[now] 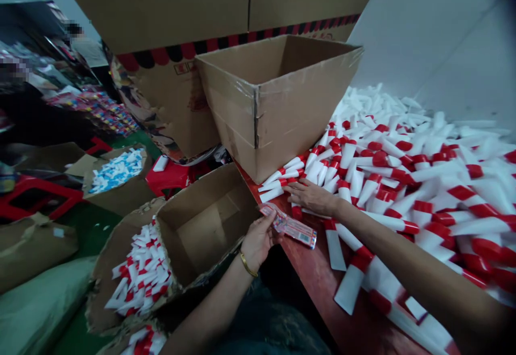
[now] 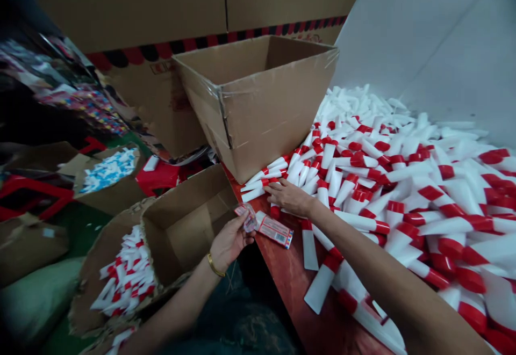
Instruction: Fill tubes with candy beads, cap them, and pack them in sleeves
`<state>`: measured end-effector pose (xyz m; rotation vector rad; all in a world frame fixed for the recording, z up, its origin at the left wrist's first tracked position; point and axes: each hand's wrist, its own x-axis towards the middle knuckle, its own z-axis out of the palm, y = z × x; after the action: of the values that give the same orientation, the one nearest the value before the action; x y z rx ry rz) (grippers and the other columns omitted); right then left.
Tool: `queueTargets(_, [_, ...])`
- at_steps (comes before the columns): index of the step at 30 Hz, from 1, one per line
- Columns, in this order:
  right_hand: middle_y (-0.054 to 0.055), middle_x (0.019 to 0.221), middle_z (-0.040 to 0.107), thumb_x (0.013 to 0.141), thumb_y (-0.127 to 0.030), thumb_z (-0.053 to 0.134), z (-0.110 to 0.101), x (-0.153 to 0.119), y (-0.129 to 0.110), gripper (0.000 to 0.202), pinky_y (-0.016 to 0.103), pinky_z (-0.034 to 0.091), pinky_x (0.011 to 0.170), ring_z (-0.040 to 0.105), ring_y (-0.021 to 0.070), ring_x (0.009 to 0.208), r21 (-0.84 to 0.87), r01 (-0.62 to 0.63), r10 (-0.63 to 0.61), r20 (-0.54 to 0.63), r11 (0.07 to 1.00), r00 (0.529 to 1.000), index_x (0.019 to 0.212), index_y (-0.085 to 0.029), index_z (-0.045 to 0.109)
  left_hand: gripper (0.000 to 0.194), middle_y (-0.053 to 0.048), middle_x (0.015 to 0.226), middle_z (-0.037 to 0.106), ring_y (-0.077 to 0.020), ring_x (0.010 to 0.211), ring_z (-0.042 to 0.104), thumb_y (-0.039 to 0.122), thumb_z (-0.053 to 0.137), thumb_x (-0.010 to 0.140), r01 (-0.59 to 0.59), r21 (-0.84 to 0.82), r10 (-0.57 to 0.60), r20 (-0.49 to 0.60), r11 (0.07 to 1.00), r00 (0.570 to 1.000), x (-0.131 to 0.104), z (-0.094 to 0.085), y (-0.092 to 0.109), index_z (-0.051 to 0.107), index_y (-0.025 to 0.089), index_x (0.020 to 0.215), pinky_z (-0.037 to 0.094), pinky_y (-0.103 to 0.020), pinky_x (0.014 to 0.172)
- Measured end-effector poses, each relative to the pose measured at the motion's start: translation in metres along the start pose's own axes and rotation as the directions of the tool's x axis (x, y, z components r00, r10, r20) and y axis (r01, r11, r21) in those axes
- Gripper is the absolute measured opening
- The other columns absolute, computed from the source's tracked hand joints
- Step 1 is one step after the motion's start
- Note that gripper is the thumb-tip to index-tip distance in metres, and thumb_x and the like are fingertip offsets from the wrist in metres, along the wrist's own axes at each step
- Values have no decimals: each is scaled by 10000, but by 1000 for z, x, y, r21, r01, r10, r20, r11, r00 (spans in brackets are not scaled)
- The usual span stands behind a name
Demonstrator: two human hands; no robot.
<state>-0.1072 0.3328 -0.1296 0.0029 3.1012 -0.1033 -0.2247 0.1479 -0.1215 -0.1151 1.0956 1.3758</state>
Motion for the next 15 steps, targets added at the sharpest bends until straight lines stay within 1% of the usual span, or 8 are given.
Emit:
queueTargets(3, [108,1241,523,782,-73,446,-16,-11,-3,327,462,253,988,411,243,1190,-14,-118,116,-127,993,985,1073,-167,561,310,12,562,594,-67,419,533,378,712,638,-100,8,101,-18,995,995,4,-1,-1,571,124,748,425,-155,380])
queueTargets(5, [139,1166,562,779,-143,465,-28,-24,-13,322,467,273,979,445,259,1151,44,-202,207,-265,978,942,1095,-135,525,347,13,567,600,-69,432,542,398,733,601,-145,-9,144,-41,989,989,8,0,-2,569,125,740,434,-155,390])
queueTargets(6, [143,1123,579,785,-187,474,-34,-31,-22,313,451,310,957,478,258,1110,97,-229,249,-326,968,912,1091,-132,514,358,13,570,604,-71,438,546,402,740,587,-159,-21,157,-51,987,986,11,0,-3,568,128,740,437,-158,395])
queueTargets(8, [131,1039,607,817,-266,467,-40,-44,-45,284,383,405,855,553,235,979,202,-271,331,-389,941,860,1072,-145,503,375,11,581,615,-77,449,554,408,749,569,-165,-41,162,-65,985,985,15,3,-7,569,132,748,447,-168,407])
queueTargets(9, [117,988,622,834,-302,460,-40,-50,-58,276,342,439,777,584,220,894,242,-302,376,-381,922,844,1065,-156,503,384,8,593,622,-81,456,559,409,753,561,-159,-48,156,-68,986,985,17,4,-10,572,133,758,453,-175,414])
queueTargets(11, [91,901,644,862,-366,441,-37,-57,-85,296,282,448,635,611,196,749,292,-377,460,-309,879,832,1076,-170,500,402,1,619,634,-87,475,569,410,762,545,-144,-60,140,-66,988,988,20,8,-16,580,132,771,466,-186,435])
queueTargets(13, [74,866,657,878,-411,418,-30,-60,-107,333,258,429,563,618,186,678,328,-451,532,-220,830,818,1102,-178,496,416,1,631,636,-90,494,576,415,771,526,-140,-74,136,-62,987,989,21,12,-20,585,131,767,472,-191,452])
queueTargets(15, [68,859,665,882,-433,406,-23,-60,-122,364,255,421,539,622,183,650,347,-514,589,-159,785,792,1123,-176,495,428,3,635,631,-91,503,573,422,777,511,-147,-82,143,-57,986,988,20,16,-23,586,130,759,467,-191,454])
